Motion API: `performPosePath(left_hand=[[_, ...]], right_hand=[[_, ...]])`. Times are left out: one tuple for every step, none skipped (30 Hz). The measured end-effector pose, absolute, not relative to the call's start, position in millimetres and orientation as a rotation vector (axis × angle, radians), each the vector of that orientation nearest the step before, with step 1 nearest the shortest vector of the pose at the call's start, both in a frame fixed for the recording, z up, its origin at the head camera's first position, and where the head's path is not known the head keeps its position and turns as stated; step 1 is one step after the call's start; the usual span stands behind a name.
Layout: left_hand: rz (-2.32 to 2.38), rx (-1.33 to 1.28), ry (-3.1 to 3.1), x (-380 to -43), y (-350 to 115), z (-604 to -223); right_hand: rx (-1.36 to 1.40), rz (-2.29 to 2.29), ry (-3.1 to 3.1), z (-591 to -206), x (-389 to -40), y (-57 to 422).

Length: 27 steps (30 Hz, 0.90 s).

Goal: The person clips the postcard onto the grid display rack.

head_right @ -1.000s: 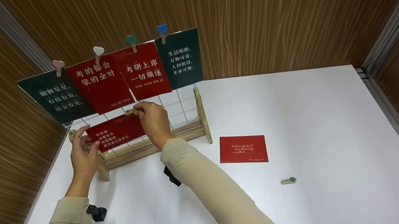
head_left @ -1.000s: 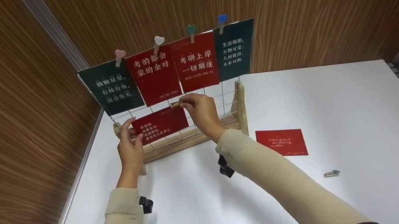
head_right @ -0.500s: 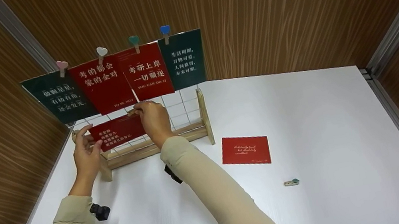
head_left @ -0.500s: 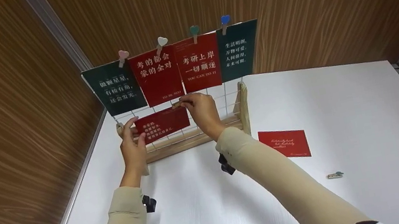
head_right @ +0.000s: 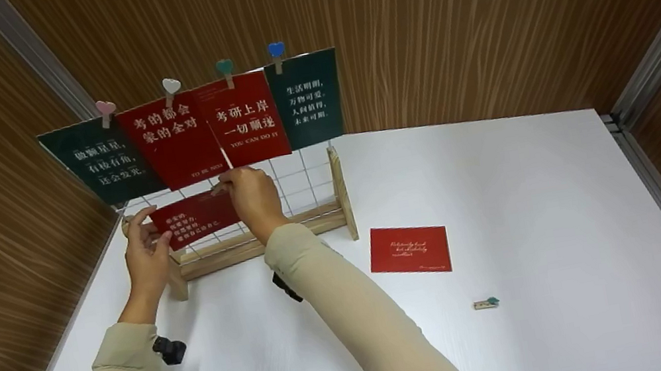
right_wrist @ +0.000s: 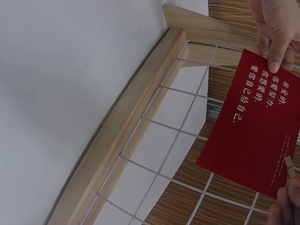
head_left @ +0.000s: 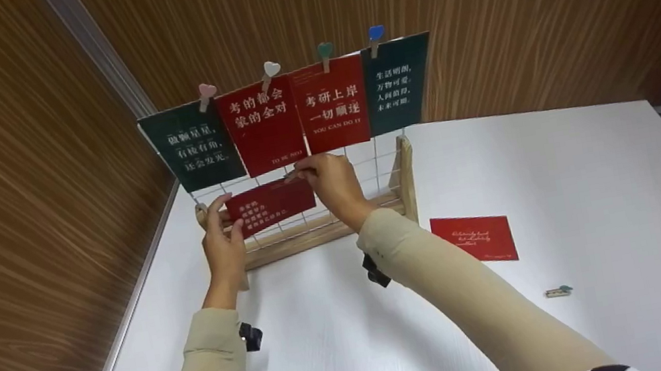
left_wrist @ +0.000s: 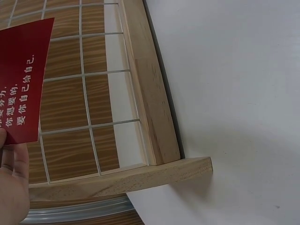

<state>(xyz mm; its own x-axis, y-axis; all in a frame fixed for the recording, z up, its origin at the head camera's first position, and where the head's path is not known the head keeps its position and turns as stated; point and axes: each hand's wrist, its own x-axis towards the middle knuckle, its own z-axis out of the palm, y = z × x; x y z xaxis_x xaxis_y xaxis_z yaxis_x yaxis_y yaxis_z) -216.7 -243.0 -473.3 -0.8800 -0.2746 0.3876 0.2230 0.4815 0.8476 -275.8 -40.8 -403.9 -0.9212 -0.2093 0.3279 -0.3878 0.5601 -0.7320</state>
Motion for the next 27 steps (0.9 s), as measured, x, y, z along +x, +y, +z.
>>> performPosePath(left_hand=[[-1.383, 0.038, -2.251, -216.9, -242.9, -473.8], [-1.371, 0.035, -2.249, -217.2, -242.9, -474.6], [-1.358, 0.032, -2.247, -217.5, -242.9, -475.4], [-1.344, 0.026, -2.242, -217.6, -242.7, -476.2], [-1.331, 0.021, -2.237, -217.8, -242.5, -476.7], [-1.317, 0.014, -2.23, -218.0, -242.4, -477.5], [-1.306, 0.01, -2.223, -217.9, -242.3, -478.1], [-1.298, 0.011, -2.217, -217.9, -242.2, -478.7], [-1.297, 0.013, -2.212, -217.6, -242.1, -478.9], [-1.298, 0.015, -2.206, -217.3, -242.0, -479.0], [-1.301, 0.019, -2.199, -216.9, -242.0, -479.3], [-1.302, 0.021, -2.193, -216.5, -242.2, -479.6], [-1.307, 0.022, -2.185, -216.2, -241.9, -479.3], [-1.309, 0.019, -2.176, -215.7, -241.6, -478.9], [-1.31, 0.013, -2.163, -215.2, -241.1, -478.7], [-1.31, 0.007, -2.152, -214.7, -240.6, -478.8], [-1.307, 0.002, -2.14, -214.2, -240.0, -479.2], [-1.308, -0.004, -2.126, -213.7, -239.3, -479.5], [-1.312, -0.008, -2.112, -213.1, -238.2, -479.8], [-1.317, -0.009, -2.098, -212.6, -237.2, -480.4], [-1.328, -0.009, -2.084, -212.0, -236.0, -481.2], [-1.34, -0.009, -2.072, -211.2, -234.6, -481.9], [-1.35, -0.009, -2.061, -210.3, -233.1, -482.6], [-1.363, -0.012, -2.051, -209.1, -231.4, -483.3], [-1.373, -0.014, -2.043, -208.1, -229.6, -484.1], [-1.381, -0.02, -2.037, -206.8, -227.8, -484.8], [-1.388, -0.027, -2.031, -205.6, -226.0, -485.7]], right_hand=[[0.504, 1.305, -2.583, -404.6, -275.7, -40.7], [0.508, 1.314, -2.575, -405.7, -275.9, -40.7], [0.511, 1.321, -2.565, -406.9, -276.1, -40.6], [0.517, 1.324, -2.551, -408.5, -276.5, -40.5], [0.523, 1.325, -2.534, -410.4, -276.9, -40.4], [0.527, 1.327, -2.519, -412.4, -277.0, -40.2], [0.535, 1.336, -2.502, -414.4, -276.9, -40.0], [0.542, 1.343, -2.485, -416.5, -276.7, -39.7], [0.548, 1.36, -2.463, -418.6, -276.4, -39.4], [0.552, 1.38, -2.444, -420.6, -276.2, -39.1], [0.56, 1.404, -2.423, -422.3, -275.5, -38.7], [0.572, 1.433, -2.403, -423.7, -275.0, -38.2], [0.579, 1.453, -2.383, -424.7, -274.7, -37.4], [0.582, 1.467, -2.362, -425.3, -274.4, -36.5], [0.586, 1.483, -2.341, -426.1, -274.3, -35.6], [0.59, 1.496, -2.325, -426.6, -274.0, -34.4], [0.598, 1.509, -2.306, -427.3, -273.8, -33.2], [0.6, 1.52, -2.294, -428.1, -273.7, -31.8], [0.601, 1.526, -2.282, -429.1, -273.3, -30.3], [0.609, 1.542, -2.267, -430.2, -273.1, -28.7], [0.62, 1.559, -2.253, -431.7, -273.1, -26.9], [0.628, 1.574, -2.247, -433.0, -272.6, -24.9], [0.637, 1.587, -2.239, -434.5, -272.3, -22.7], [0.645, 1.6, -2.233, -436.0, -271.8, -20.5], [0.653, 1.611, -2.227, -437.3, -271.2, -18.1], [0.659, 1.616, -2.223, -438.8, -270.8, -15.6], [0.664, 1.62, -2.221, -440.4, -270.4, -13.0]])
